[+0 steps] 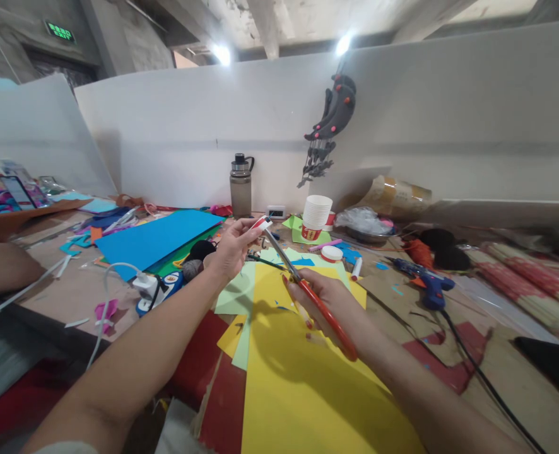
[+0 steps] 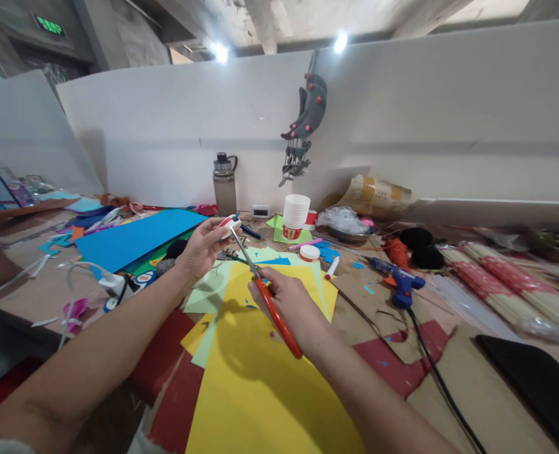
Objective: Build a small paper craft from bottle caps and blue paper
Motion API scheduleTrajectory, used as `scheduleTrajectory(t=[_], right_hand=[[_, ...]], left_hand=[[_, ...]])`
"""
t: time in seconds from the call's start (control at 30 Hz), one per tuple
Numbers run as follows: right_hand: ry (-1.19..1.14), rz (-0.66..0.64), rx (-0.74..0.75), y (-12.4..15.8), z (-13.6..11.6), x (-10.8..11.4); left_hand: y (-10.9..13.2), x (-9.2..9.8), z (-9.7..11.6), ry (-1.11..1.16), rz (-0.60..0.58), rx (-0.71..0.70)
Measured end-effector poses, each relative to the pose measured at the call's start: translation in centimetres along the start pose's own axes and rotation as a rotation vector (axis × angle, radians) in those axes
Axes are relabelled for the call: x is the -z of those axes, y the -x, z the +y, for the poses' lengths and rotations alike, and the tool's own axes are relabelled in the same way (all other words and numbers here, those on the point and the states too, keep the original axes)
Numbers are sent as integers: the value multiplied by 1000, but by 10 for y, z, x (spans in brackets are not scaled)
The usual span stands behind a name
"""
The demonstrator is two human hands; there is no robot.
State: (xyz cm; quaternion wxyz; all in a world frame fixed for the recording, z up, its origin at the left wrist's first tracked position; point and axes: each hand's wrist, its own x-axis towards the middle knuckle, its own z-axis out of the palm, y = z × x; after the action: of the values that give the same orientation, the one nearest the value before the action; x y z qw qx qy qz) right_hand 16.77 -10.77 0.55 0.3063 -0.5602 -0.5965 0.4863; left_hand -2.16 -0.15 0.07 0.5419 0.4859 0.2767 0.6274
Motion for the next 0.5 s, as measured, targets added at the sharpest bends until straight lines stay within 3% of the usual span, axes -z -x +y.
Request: scheduleTrajectory(t=[0.5], right_hand=[[-4,67,52,-1,0,-3]], left_hand=[[1,0,-1,7,-16,13]])
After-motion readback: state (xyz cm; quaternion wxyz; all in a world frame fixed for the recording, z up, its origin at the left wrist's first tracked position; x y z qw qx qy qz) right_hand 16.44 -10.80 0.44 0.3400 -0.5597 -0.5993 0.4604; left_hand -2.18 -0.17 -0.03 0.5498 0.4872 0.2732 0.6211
